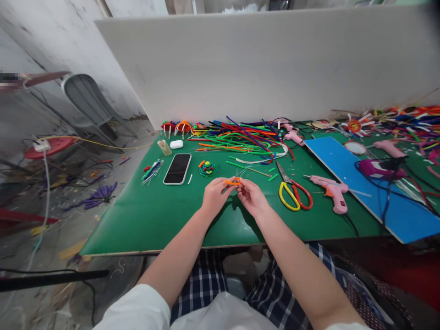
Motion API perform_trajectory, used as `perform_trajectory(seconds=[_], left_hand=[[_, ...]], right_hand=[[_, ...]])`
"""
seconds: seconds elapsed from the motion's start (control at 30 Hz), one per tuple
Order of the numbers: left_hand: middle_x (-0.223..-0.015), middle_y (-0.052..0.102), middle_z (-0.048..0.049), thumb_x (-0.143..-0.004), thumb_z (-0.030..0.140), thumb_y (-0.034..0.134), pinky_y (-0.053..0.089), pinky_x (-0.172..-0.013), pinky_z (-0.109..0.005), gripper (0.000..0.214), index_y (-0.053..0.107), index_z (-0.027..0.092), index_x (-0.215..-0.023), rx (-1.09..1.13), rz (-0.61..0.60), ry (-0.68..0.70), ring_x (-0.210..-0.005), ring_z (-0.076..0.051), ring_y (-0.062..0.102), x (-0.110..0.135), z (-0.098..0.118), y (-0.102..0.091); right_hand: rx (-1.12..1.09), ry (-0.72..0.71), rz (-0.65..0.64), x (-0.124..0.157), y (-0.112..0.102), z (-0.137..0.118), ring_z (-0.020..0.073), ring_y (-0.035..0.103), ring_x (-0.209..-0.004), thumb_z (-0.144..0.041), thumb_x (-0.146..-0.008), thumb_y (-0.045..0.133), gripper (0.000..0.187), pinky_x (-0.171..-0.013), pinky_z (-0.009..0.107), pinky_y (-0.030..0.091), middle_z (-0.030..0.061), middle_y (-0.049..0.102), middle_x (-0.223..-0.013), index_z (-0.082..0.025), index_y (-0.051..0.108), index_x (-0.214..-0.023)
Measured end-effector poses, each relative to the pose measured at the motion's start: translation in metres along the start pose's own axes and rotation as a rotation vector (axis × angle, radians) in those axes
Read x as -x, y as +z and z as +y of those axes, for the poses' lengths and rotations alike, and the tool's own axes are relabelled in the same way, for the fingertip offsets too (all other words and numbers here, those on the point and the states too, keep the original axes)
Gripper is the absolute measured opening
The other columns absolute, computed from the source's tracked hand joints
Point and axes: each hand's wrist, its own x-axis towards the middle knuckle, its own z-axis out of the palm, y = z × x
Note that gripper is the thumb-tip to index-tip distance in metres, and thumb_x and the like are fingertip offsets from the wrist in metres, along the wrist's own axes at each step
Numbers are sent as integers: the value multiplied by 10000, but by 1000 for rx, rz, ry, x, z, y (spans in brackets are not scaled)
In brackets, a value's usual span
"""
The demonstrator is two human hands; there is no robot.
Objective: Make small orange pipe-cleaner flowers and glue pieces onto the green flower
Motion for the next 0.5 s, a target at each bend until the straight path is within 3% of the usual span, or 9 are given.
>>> perform_trajectory(seconds=[0.27, 0.37, 0.5], left_hand=[[-983, 625, -69, -831, 287, 494, 459, -820, -322, 292, 601, 222, -1095, -74, 2, 47, -911, -170, 575, 1, 3, -2], [-1003, 586, -81, -838, 271, 479, 464, -814, -315, 287, 603, 204, -1088, -49, 78, 53, -908, -167, 564, 1, 6, -2], [-948, 566, -85, -830, 240, 486, 474, -775, -310, 210, 650, 170, -941, -67, 209, 56, -859, -165, 554, 3, 6, -1]], right_hand=[[-95, 17, -41, 4, 4, 3, 55, 539, -514, -307, -603, 720, 188, -460, 150, 459, -44, 596, -587, -197, 629, -725], [-74, 29, -74, 5, 4, 5, 66, 564, -545, -314, -568, 748, 220, -458, 155, 456, -39, 618, -612, -199, 632, -716], [-12, 61, -122, 7, 5, 5, 77, 582, -577, -293, -546, 770, 224, -451, 156, 445, -27, 635, -635, -186, 629, -683]])
